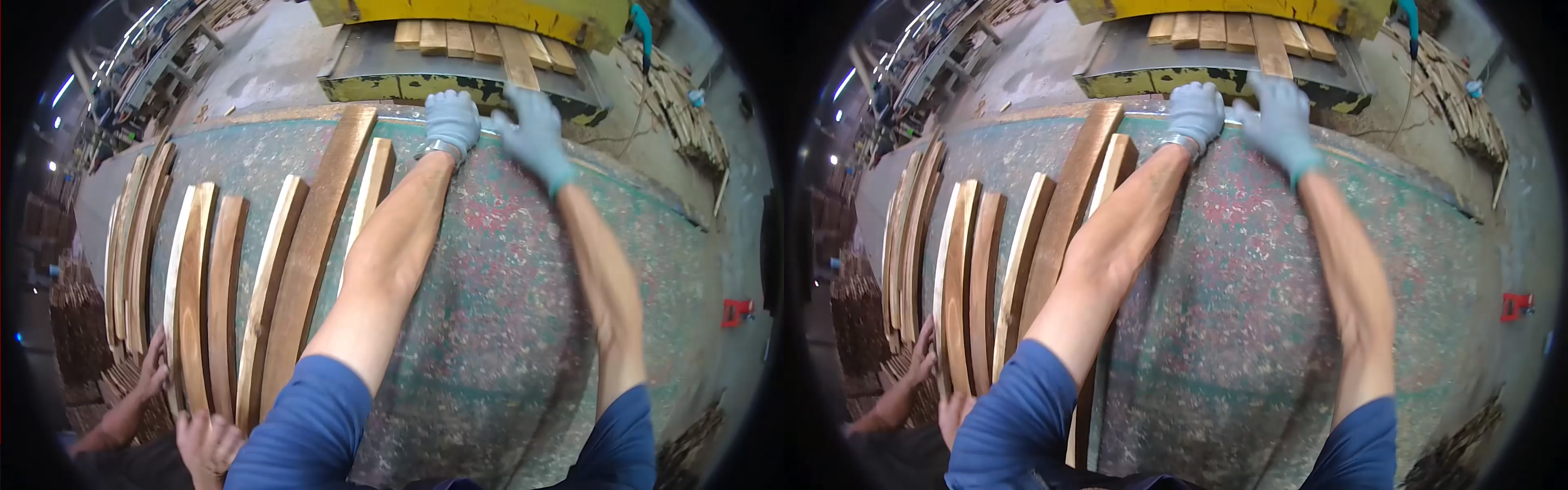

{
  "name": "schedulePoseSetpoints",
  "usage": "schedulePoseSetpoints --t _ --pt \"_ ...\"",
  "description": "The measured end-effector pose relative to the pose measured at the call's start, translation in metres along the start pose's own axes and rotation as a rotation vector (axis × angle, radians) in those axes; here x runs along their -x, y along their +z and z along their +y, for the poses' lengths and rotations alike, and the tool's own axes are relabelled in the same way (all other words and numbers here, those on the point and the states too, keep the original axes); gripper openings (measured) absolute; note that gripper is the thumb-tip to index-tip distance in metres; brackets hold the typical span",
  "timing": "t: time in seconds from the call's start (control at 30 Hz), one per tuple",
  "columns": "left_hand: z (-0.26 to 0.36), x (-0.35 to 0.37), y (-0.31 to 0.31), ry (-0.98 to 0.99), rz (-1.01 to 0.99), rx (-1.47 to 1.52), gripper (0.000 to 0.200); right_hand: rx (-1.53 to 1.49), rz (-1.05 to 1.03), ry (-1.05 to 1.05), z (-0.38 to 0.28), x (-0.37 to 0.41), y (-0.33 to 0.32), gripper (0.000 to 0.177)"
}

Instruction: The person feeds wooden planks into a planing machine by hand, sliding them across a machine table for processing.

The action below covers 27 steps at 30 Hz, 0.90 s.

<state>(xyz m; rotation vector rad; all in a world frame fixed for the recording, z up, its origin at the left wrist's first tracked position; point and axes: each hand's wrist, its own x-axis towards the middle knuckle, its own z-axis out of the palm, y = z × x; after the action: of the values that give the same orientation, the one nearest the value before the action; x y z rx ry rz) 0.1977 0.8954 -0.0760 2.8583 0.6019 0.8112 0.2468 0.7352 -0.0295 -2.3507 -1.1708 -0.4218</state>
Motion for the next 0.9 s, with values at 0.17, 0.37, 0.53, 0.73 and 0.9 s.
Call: schedulePoseSetpoints --t 0.17,0.37,0.53,0.73,0.9 --pt "0.028 0.059 -0.067 0.235 0.112 -0.136 0.032 -0.089 -0.212 -0.029 -0.137 0.242 -0.102 0.060" --pt "0.019 0.203 -0.304 -0.112 0.047 0.134 0.053 0.006 -0.220 0.157 -0.218 0.415 -0.149 0.052" --pt "-0.078 0.406 -0.359 -0.492 0.081 -0.090 0.073 0.031 -0.145 0.150 -0.219 0.417 -0.143 0.048" --pt "0.006 0.487 -0.422 -0.360 -0.465 0.150 0.094 0.050 -0.068 0.073 -0.215 0.423 -0.140 0.047" --pt "-0.031 0.502 -0.369 -0.587 -0.466 0.627 0.092 -0.187 -0.096 0.197 -0.228 0.422 -0.137 0.049"
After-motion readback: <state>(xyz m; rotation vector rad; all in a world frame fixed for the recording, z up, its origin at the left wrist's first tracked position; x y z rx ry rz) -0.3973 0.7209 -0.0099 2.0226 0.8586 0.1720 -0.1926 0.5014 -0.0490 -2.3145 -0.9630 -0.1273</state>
